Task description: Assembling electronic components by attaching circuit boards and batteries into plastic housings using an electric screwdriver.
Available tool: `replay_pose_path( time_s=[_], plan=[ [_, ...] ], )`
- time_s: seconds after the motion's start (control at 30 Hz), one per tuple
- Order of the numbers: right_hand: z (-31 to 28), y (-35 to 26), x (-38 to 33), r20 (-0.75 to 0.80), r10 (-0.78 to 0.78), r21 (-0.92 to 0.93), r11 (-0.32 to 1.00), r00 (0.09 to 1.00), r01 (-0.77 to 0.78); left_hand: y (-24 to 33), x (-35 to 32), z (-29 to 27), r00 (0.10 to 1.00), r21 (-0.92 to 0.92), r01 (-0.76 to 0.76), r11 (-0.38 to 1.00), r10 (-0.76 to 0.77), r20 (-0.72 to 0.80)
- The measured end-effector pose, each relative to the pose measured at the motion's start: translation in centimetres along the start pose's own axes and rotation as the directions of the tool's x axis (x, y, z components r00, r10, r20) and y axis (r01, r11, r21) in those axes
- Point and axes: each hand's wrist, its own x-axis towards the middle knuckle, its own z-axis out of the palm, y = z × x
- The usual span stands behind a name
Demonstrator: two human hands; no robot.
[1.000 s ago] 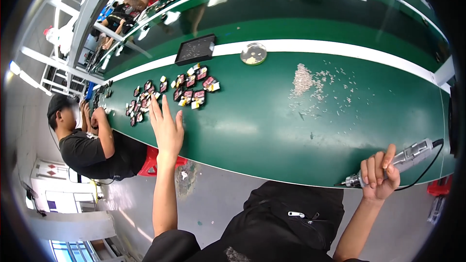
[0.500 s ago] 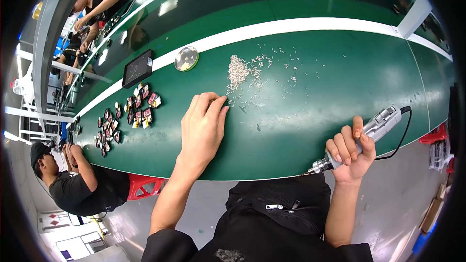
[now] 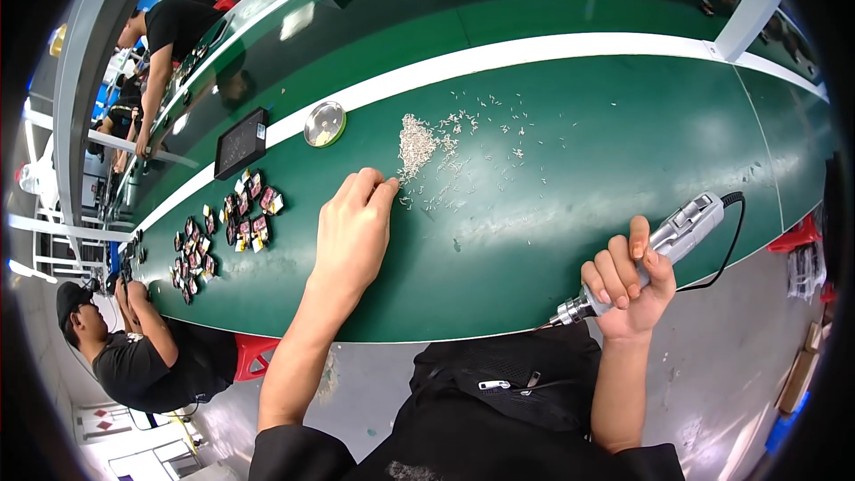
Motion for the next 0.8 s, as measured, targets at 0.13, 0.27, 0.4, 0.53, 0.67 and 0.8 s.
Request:
replay_pose_path(
  time_s=[0.13,0.27,0.4,0.53,0.67,0.8],
  plan=[
    [0.2,-0.1,0.1,-0.014,-0.002,0.000,1.000,1.000,0.002,-0.3,0.3,-0.1,0.996,0.067,-0.092,0.994,0.090,0.024],
    [0.2,-0.1,0.1,-0.036,0.003,-0.006,1.000,0.999,-0.004,-0.4,0.6,0.2,0.981,0.086,-0.186,0.979,0.181,0.064],
    [0.7,-0.4,-0.1,-0.033,0.039,0.032,0.999,0.999,-0.038,0.0,1.0,-0.7,0.989,-0.014,-0.144,0.989,0.144,-0.030],
    [0.7,-0.5,-0.3,-0.038,0.061,0.070,0.996,0.997,-0.058,0.0,0.7,-0.1,0.991,-0.189,-0.043,0.981,0.019,-0.129],
    [0.6,-0.7,-0.8,-0.080,0.052,0.079,0.996,0.995,-0.045,0.8,0.3,0.1,0.992,-0.283,0.065,0.957,-0.093,-0.086],
    [1.0,-0.1,-0.7,-0.058,0.068,0.097,0.993,0.996,-0.062,2.3,-2.2,-1.4,0.980,-0.328,0.149,0.933,-0.183,-0.077]
  ],
)
